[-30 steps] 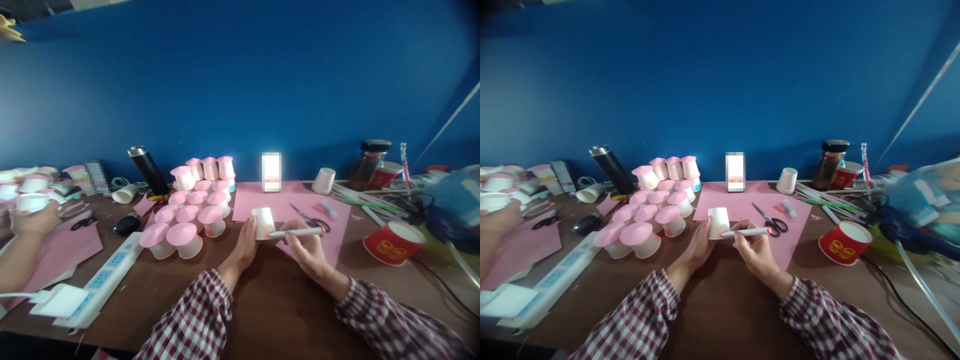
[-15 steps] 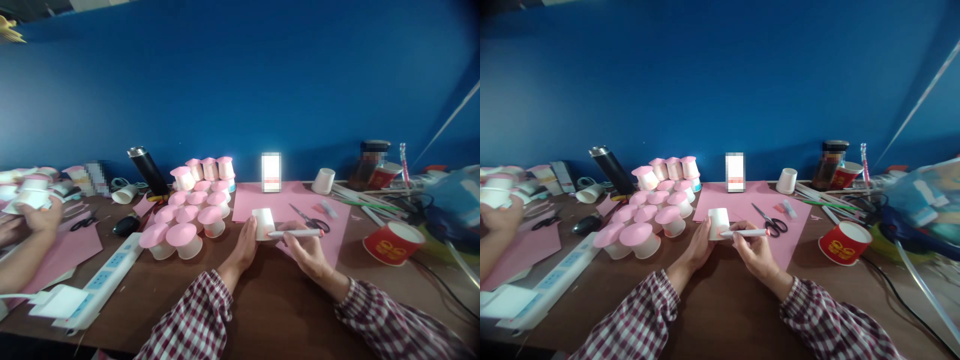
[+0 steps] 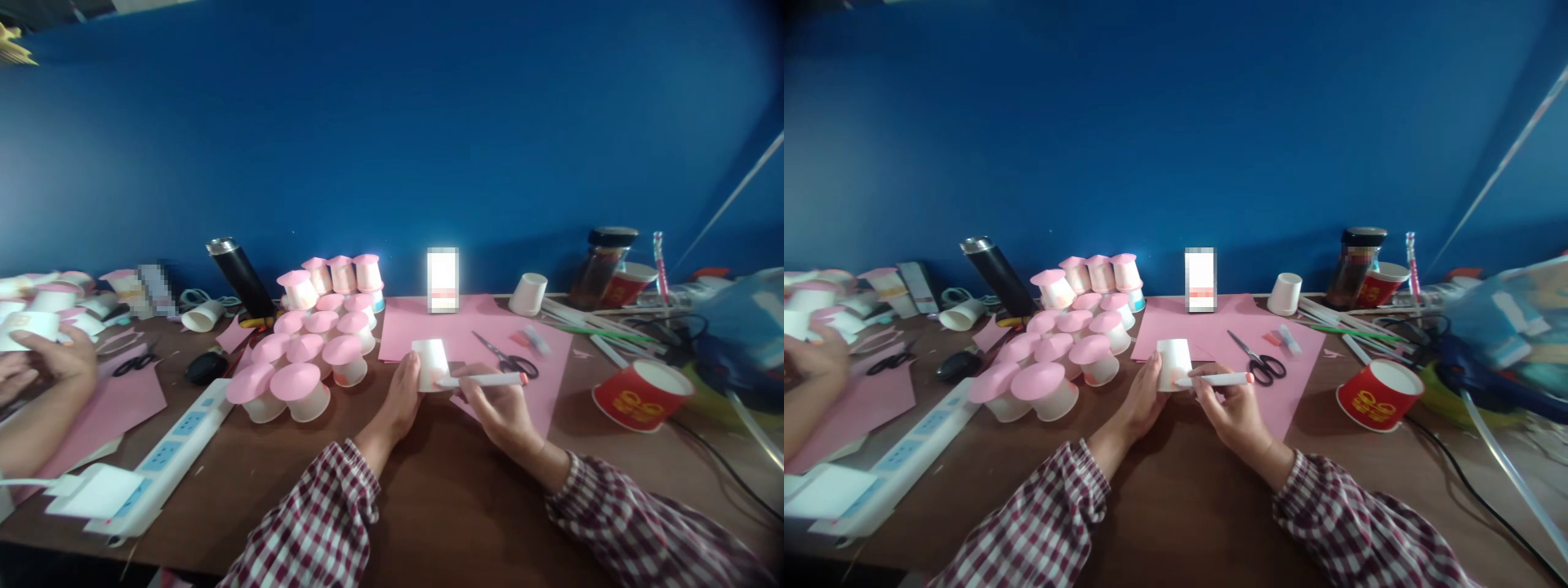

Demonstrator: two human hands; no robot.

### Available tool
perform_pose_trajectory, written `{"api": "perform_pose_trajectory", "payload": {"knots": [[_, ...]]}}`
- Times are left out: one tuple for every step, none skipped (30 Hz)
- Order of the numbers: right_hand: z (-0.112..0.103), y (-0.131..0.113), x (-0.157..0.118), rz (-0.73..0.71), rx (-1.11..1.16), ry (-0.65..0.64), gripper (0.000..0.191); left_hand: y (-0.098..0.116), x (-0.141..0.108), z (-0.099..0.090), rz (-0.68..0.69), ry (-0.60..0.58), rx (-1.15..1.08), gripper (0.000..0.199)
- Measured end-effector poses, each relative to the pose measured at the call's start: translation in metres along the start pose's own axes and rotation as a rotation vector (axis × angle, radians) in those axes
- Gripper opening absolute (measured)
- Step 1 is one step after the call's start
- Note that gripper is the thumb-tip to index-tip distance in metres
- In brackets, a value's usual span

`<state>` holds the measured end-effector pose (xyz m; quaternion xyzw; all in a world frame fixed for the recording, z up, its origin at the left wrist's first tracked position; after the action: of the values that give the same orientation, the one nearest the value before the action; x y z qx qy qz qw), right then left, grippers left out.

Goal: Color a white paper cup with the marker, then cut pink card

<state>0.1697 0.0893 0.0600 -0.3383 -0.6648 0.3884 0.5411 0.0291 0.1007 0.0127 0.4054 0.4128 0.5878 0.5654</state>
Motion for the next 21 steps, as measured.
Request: {"api": "perform_pose_trajectory", "payload": {"knots": [[-0.0009, -0.0003, -0.0001, 0.000, -0.011, 0.010, 0.014, 0.0012, -0.0009, 0.0006, -0.001, -0.001, -0.001, 0.046], [-0.0015, -0.0005, -0.0002, 0.001, -0.026, 0.016, 0.015, 0.0029, -0.0019, 0.0013, 0.001, -0.004, 0.002, 0.044], [-0.0017, -0.0003, -0.0003, 0.004, -0.044, 0.017, 0.017, 0.0048, -0.0028, 0.0023, 0.005, -0.011, 0.005, 0.044], [-0.0017, 0.0001, -0.0004, 0.008, -0.059, 0.017, 0.018, 0.0067, -0.0037, 0.0034, 0.009, -0.021, 0.009, 0.044], [-0.0017, 0.0009, -0.0006, 0.012, -0.067, 0.016, 0.019, 0.0083, -0.0044, 0.0043, 0.011, -0.031, 0.015, 0.045], [-0.0015, 0.0020, -0.0007, 0.017, -0.068, 0.013, 0.019, 0.0093, -0.0049, 0.0048, 0.012, -0.035, 0.017, 0.046], [-0.0013, 0.0029, -0.0009, 0.021, -0.067, 0.011, 0.019, 0.0097, -0.0052, 0.0049, 0.010, -0.038, 0.015, 0.047], [-0.0015, 0.0033, -0.0011, 0.021, -0.063, 0.012, 0.019, 0.0095, -0.0051, 0.0050, 0.008, -0.039, 0.011, 0.048], [-0.0016, 0.0032, -0.0011, 0.019, -0.059, 0.014, 0.019, 0.0089, -0.0048, 0.0049, 0.006, -0.039, 0.004, 0.048], [-0.0018, 0.0025, -0.0011, 0.016, -0.056, 0.017, 0.019, 0.0079, -0.0043, 0.0047, 0.005, -0.038, -0.002, 0.047], [-0.0020, 0.0013, -0.0009, 0.012, -0.057, 0.019, 0.018, 0.0068, -0.0037, 0.0043, 0.005, -0.035, -0.006, 0.047], [-0.0022, -0.0002, -0.0006, 0.006, -0.061, 0.022, 0.019, 0.0057, -0.0030, 0.0036, 0.006, -0.029, -0.005, 0.046], [-0.0024, -0.0017, -0.0002, 0.003, -0.065, 0.025, 0.019, 0.0051, -0.0023, 0.0023, 0.010, -0.016, -0.001, 0.045], [-0.0023, -0.0025, 0.0002, 0.004, -0.071, 0.023, 0.019, 0.0046, -0.0017, 0.0012, 0.015, -0.006, 0.008, 0.045], [-0.0022, -0.0028, 0.0005, 0.007, -0.075, 0.021, 0.019, 0.0043, -0.0012, 0.0006, 0.019, -0.002, 0.023, 0.045], [-0.0020, -0.0027, 0.0008, 0.010, -0.077, 0.018, 0.019, 0.0041, -0.0009, 0.0004, 0.021, -0.003, 0.038, 0.045], [-0.0016, -0.0023, 0.0010, 0.013, -0.077, 0.012, 0.019, 0.0038, -0.0008, 0.0006, 0.022, -0.008, 0.051, 0.045], [-0.0011, -0.0018, 0.0011, 0.014, -0.073, 0.006, 0.019, 0.0034, -0.0007, 0.0008, 0.023, -0.013, 0.053, 0.045], [-0.0007, -0.0016, 0.0011, 0.012, -0.069, 0.000, 0.019, 0.0030, -0.0006, 0.0009, 0.023, -0.017, 0.045, 0.045], [-0.0004, -0.0017, 0.0011, 0.008, -0.065, -0.005, 0.019, 0.0026, -0.0006, 0.0008, 0.022, -0.019, 0.028, 0.045], [-0.0002, -0.0021, 0.0012, 0.004, -0.062, -0.006, 0.019, 0.0022, -0.0006, 0.0005, 0.021, -0.017, 0.007, 0.045]]}}
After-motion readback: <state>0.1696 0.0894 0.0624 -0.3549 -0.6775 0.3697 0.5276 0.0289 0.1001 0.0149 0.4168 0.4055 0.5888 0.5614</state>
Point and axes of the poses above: each hand's wrist, its own x-axis towards the middle knuckle, its own z-axis out of the palm, y = z × x, the point moved 9 cm from there along x, towards the middle knuckle
